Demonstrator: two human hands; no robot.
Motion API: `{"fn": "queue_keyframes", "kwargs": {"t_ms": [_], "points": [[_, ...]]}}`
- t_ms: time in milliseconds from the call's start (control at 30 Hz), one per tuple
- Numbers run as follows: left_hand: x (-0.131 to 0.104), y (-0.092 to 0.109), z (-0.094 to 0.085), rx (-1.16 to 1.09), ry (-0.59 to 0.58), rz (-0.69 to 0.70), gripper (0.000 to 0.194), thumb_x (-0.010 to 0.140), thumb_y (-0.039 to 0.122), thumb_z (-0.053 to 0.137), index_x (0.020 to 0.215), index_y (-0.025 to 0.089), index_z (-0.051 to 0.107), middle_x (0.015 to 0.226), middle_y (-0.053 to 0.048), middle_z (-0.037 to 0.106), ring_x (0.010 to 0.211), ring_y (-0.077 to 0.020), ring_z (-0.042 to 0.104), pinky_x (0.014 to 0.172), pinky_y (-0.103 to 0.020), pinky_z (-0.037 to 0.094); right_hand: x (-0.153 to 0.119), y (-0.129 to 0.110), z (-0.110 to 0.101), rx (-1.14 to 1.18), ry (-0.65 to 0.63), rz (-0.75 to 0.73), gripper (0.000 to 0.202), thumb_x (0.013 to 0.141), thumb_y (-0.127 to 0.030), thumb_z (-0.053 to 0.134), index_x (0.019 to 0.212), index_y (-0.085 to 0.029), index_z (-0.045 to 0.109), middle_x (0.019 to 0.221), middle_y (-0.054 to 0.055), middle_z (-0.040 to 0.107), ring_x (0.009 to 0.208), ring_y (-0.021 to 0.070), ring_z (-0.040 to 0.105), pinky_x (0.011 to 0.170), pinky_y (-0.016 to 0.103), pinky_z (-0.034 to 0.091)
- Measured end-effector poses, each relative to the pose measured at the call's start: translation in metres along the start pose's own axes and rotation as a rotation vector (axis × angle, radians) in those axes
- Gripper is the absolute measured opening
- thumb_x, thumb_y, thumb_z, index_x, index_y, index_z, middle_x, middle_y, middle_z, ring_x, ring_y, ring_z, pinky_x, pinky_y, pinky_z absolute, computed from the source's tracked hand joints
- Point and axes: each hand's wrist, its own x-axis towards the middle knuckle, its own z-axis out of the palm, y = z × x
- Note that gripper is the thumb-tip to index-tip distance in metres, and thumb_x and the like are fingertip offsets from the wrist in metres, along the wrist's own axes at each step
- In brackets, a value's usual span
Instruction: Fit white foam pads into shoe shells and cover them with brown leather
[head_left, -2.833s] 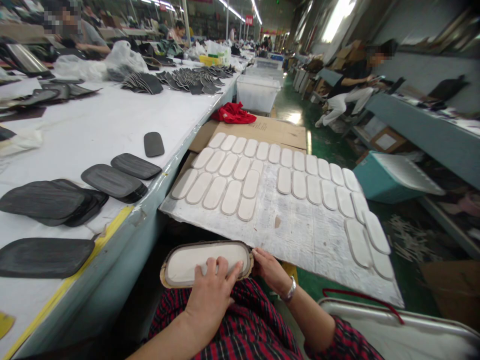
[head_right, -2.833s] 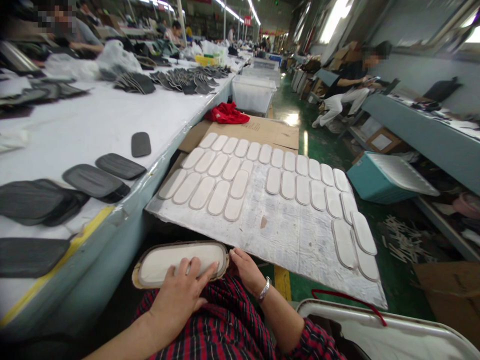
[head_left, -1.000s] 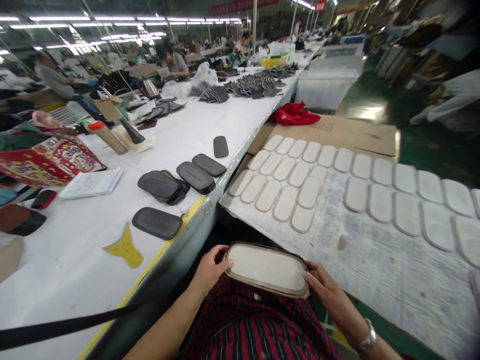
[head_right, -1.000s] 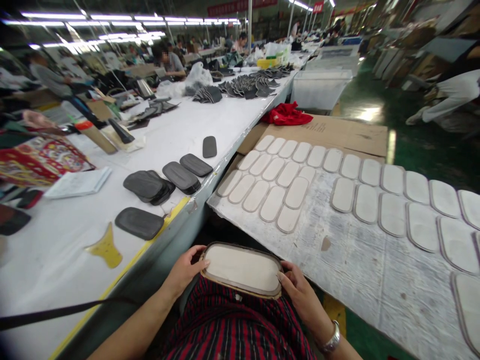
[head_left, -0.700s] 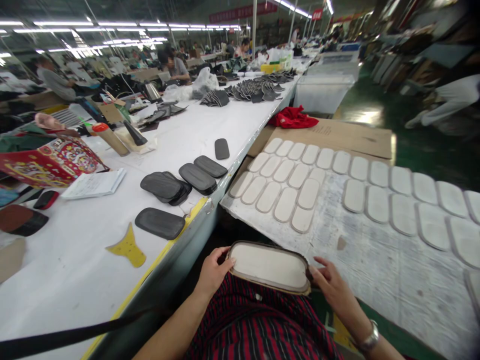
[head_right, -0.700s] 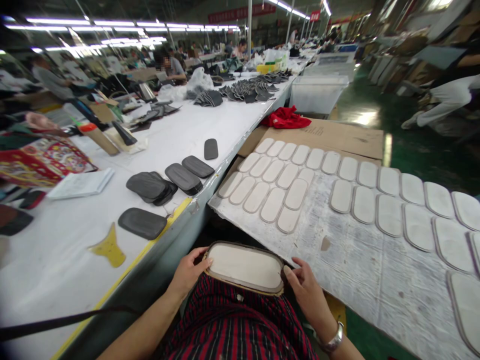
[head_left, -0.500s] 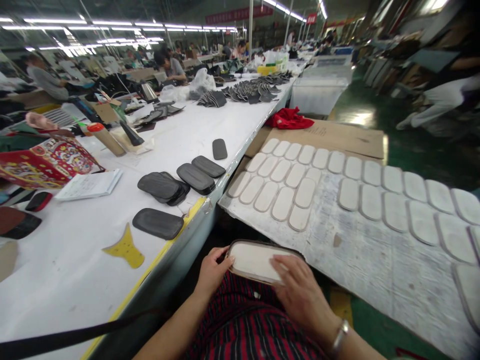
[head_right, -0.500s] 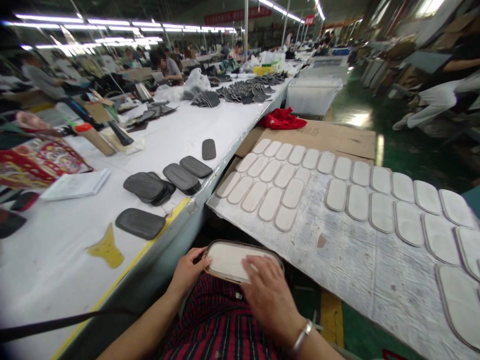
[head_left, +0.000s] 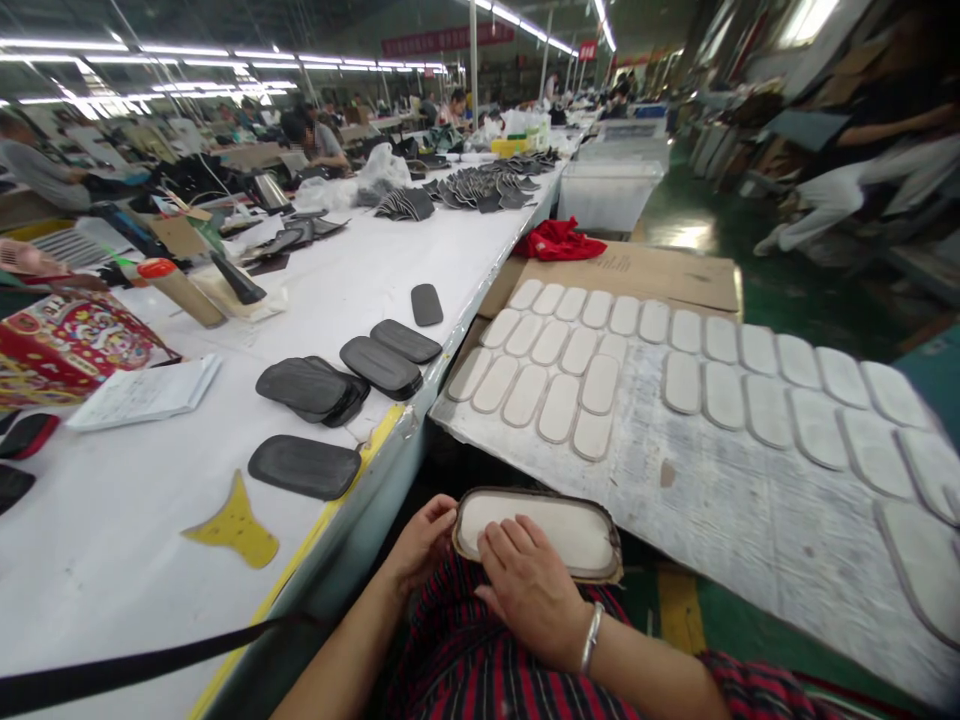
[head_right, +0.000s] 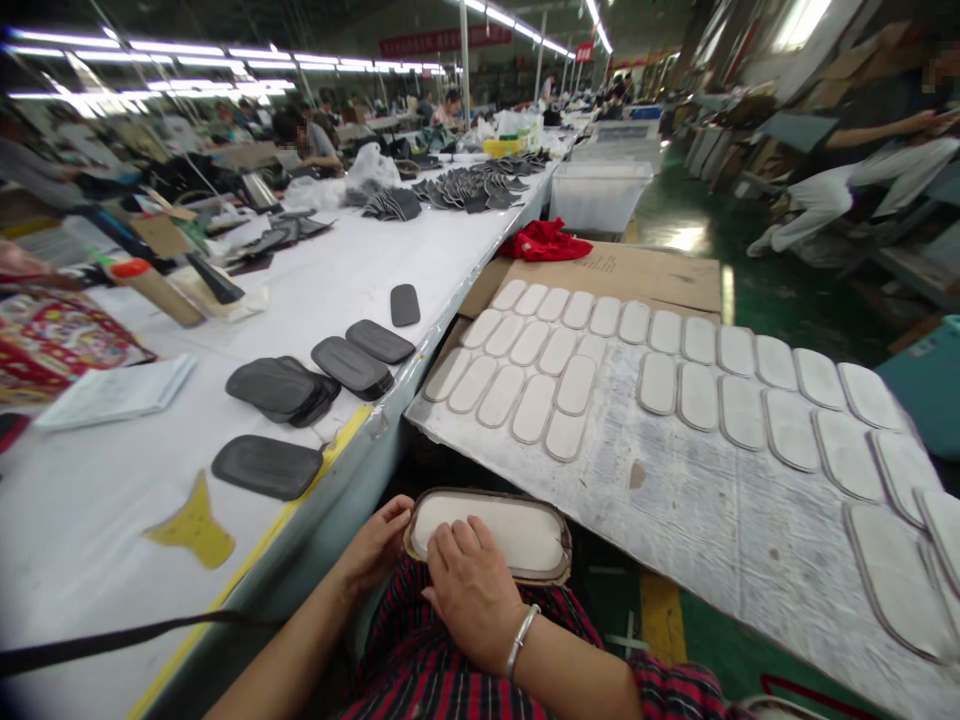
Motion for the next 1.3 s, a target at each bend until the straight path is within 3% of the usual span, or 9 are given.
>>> {"fn": "queue_keyframes", "kwargs": {"t_ms": [133,367,500,600,733,867,967,1133,1300], "points": [[0.01,0.014,0.003,0.246,-0.161,0.0,0.031,0.073,0.038,0.064,0.081,0.018,0.041,0.066,0.006,0.045,0.053,-0.007,0.044,0.051,-0.02,0.037,-0.001,0.001,0.002,0.016,-0.026,-0.009,0.055,0.077,-0.042,0.058,0.12,-0.009,0.047,0.116,0.012,0.048,0.107,0.0283,0.039,0.1,0.046,0.03],[0.01,0.039,0.006,0.768,-0.082,0.111,0.037,0.076,0.037,0.058,0.104,0.021,0.04,0.083,0.003,0.044,0.074,-0.0122,0.049,0.062,-0.024,0.044,-0.005,0.008,-0.008,0.465,-0.025,0.11,0.072,0.074,-0.044,0.06,0.132,-0.012,0.032,0.122,0.014,0.047,0.113,0.029,0.041,0.103,0.049,0.029],[0.006,0.024,-0.005,0.866,0.073,0.209,0.052,0.078,0.043,0.054,0.12,0.02,0.033,0.1,-0.004,0.049,0.085,-0.0169,0.054,0.078,-0.034,0.047,-0.027,0.044,-0.013,0.965,0.288,0.477,0.049,0.087,-0.033,0.042,0.131,-0.021,0.024,0.124,0.01,0.046,0.106,0.0157,0.052,0.092,0.034,0.045],[0.007,0.026,-0.004,1.106,0.165,0.418,0.065,0.077,0.045,0.055,0.13,0.022,0.026,0.128,-0.01,0.039,0.112,-0.023,0.045,0.095,-0.042,0.039,-0.049,0.084,-0.015,0.772,0.409,0.617,0.046,0.085,-0.03,0.047,0.128,-0.022,0.033,0.129,0.008,0.041,0.117,0.0168,0.043,0.102,0.038,0.036],[0.024,0.05,0.029,1.468,-0.149,0.638,0.078,0.072,0.044,0.064,0.136,0.025,0.025,0.14,-0.008,0.032,0.128,-0.0239,0.028,0.108,-0.043,0.022,-0.063,0.127,-0.012,0.746,0.145,0.596,0.066,0.075,-0.03,0.059,0.133,-0.018,0.029,0.134,0.01,0.038,0.123,0.0195,0.036,0.106,0.041,0.029],[0.047,0.077,0.079,1.525,-0.559,0.393,0.084,0.065,0.031,0.07,0.137,0.021,0.027,0.135,-0.007,0.042,0.122,-0.0214,0.039,0.105,-0.036,0.029,-0.058,0.145,-0.013,1.048,-0.103,0.459,0.07,0.072,-0.033,0.063,0.133,-0.016,0.033,0.129,0.011,0.045,0.117,0.0202,0.044,0.102,0.038,0.035],[0.058,0.086,0.107,1.445,-0.784,0.227,0.078,0.067,0.023,0.064,0.137,0.019,0.029,0.129,-0.006,0.05,0.115,-0.0191,0.047,0.1,-0.031,0.035,-0.053,0.148,-0.019,0.922,-0.172,0.355,0.059,0.072,-0.035,0.063,0.126,-0.019,0.046,0.125,0.007,0.05,0.113,0.0218,0.047,0.101,0.038,0.036],[0.058,0.069,0.118,1.563,-0.896,0.413,0.058,0.071,0.014,0.049,0.129,0.02,0.044,0.13,-0.005,0.049,0.118,-0.0181,0.046,0.1,-0.027,0.033,-0.057,0.141,-0.029,0.622,-0.168,0.162,0.052,0.082,-0.038,0.051,0.13,-0.019,0.043,0.126,0.007,0.049,0.114,0.0185,0.047,0.101,0.034,0.036],[0.045,0.052,0.113,1.769,-0.847,0.684,0.055,0.077,0.018,0.045,0.131,0.017,0.041,0.136,-0.011,0.041,0.116,-0.0265,0.047,0.092,-0.038,0.039,-0.056,0.134,-0.04,0.201,-0.19,-0.029,0.067,0.079,-0.053,0.052,0.133,-0.014,0.039,0.13,0.012,0.044,0.124,0.0259,0.035,0.108,0.049,0.016]]}}
